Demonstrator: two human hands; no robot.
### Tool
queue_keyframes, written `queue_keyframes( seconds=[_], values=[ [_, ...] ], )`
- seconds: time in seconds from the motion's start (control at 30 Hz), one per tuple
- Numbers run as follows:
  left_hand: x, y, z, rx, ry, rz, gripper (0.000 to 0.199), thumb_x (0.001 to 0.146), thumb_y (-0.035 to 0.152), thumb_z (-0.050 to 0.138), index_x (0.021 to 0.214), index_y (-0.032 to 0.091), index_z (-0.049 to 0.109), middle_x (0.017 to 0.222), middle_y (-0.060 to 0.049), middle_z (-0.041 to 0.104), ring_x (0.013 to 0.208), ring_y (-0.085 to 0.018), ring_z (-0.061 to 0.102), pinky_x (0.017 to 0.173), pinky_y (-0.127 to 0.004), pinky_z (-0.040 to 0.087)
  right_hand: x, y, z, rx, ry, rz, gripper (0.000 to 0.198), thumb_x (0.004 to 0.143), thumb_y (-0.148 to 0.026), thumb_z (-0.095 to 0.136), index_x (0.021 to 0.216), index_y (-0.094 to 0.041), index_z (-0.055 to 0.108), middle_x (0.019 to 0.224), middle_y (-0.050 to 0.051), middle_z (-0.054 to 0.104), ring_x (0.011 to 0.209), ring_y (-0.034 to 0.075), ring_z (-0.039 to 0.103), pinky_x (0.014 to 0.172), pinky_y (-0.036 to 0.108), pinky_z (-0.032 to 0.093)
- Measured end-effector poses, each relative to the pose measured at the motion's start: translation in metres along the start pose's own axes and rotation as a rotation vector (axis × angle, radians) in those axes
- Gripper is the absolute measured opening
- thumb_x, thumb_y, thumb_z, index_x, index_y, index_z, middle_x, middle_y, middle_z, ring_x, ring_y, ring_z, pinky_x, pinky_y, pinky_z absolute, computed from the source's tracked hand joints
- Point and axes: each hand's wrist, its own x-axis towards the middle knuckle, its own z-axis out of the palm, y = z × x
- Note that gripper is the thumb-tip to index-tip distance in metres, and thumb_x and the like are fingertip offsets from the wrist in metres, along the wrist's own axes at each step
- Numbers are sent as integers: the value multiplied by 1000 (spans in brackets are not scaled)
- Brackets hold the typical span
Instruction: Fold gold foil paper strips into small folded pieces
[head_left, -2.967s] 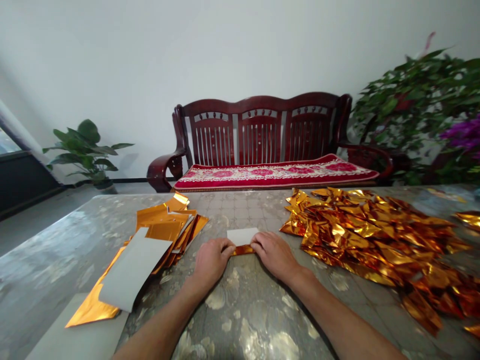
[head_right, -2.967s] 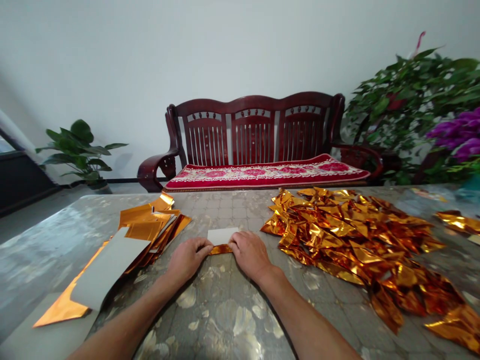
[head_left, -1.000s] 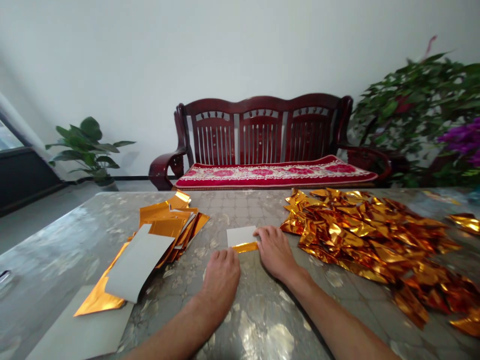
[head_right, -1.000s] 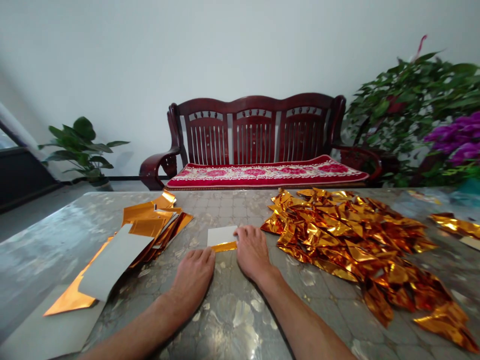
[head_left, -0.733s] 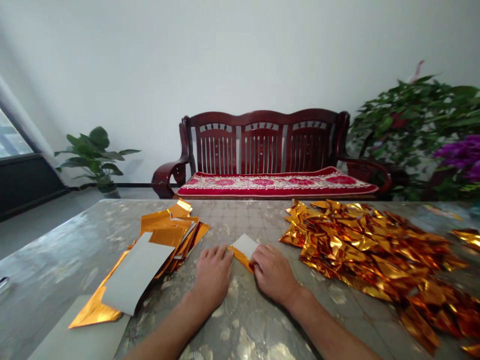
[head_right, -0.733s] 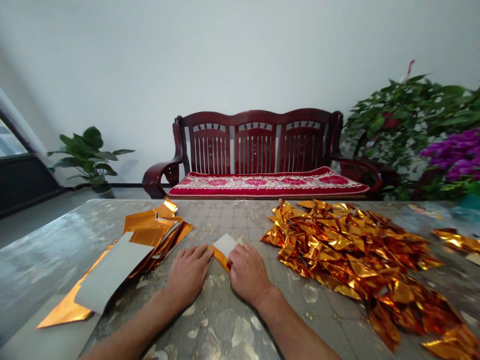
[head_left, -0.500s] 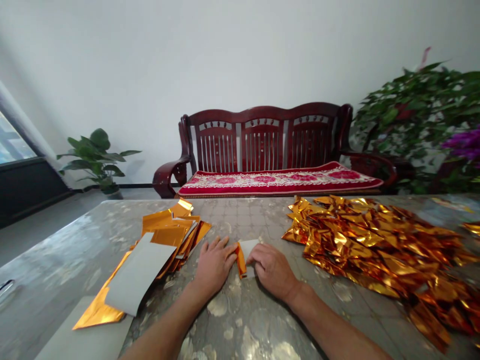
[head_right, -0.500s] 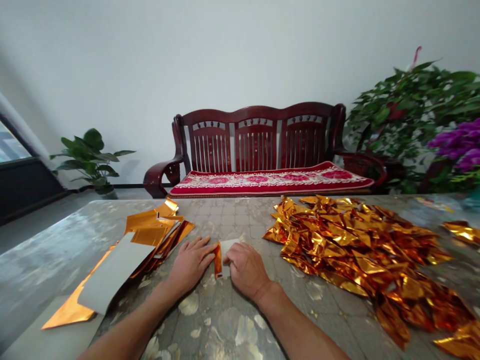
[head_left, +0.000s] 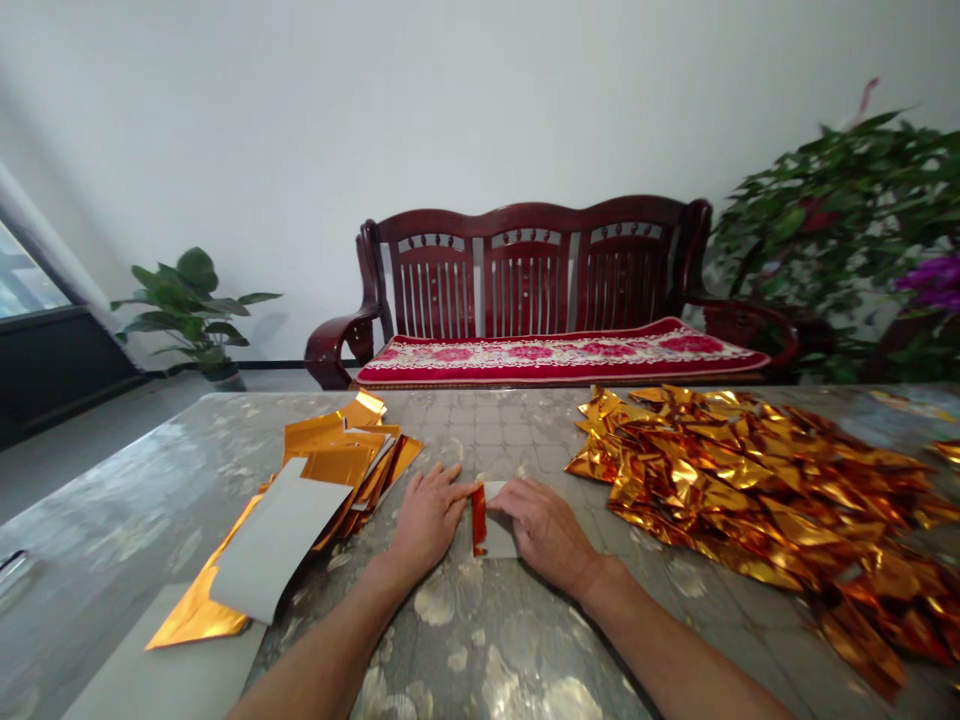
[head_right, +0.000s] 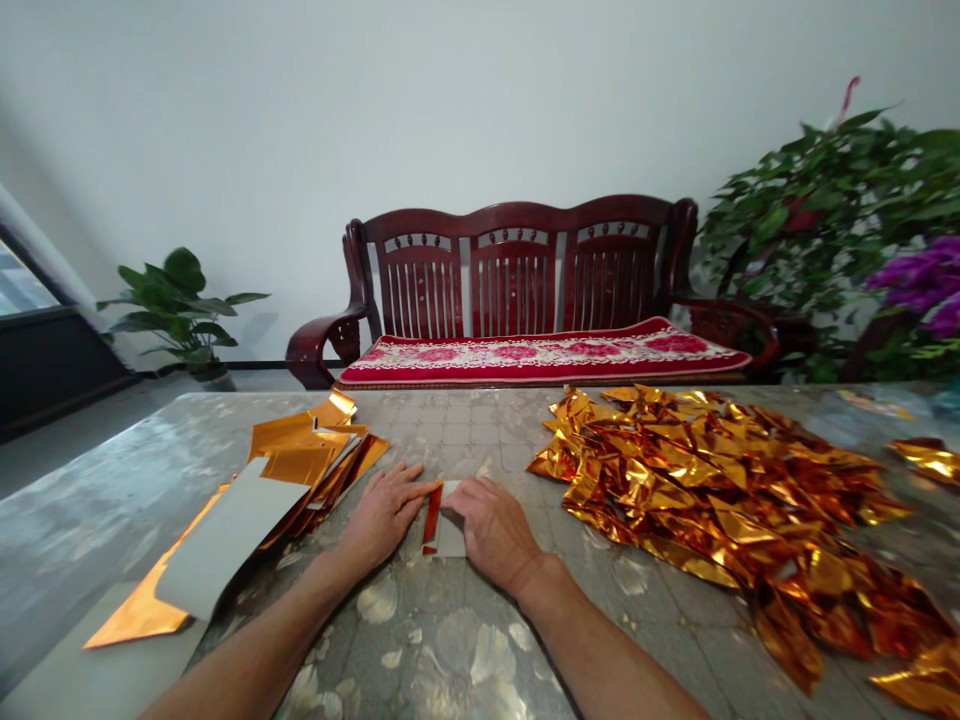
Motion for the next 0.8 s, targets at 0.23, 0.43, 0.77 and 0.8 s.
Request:
queue_keyframes(
  seconds=[0.23,0.43,0.77,0.8],
  values=[
    [4,-14,13,-183,254,67,39,84,4,50,108,24,74,126,-10,67,121,-26,59,105,-49,44,3,-10,-4,-136,-167,-102,31,91,-10,50,113,-26,65,116,3,65,106,20,53,91,32,40],
    [-16,3,4,-376,571,447,33,83,0,43,81,21,68,92,-4,71,88,-15,65,80,-28,52,11,-23,-5,-402,-218,120,27,91,-10,46,110,-18,64,109,10,63,103,24,55,84,35,43],
    [-22,33,1,49,50,318,21,94,16,43,105,22,60,119,-5,63,107,-20,58,97,-35,45,11,0,-12,-151,-227,277,30,87,-9,43,98,-21,68,94,6,61,82,17,60,69,26,41],
    [-21,33,0,89,35,315,20,95,18,43,105,22,60,118,-6,63,107,-21,58,97,-36,44,11,5,-15,-107,-234,246,31,85,-9,45,100,-22,69,92,5,61,86,17,60,73,26,41]
  ],
)
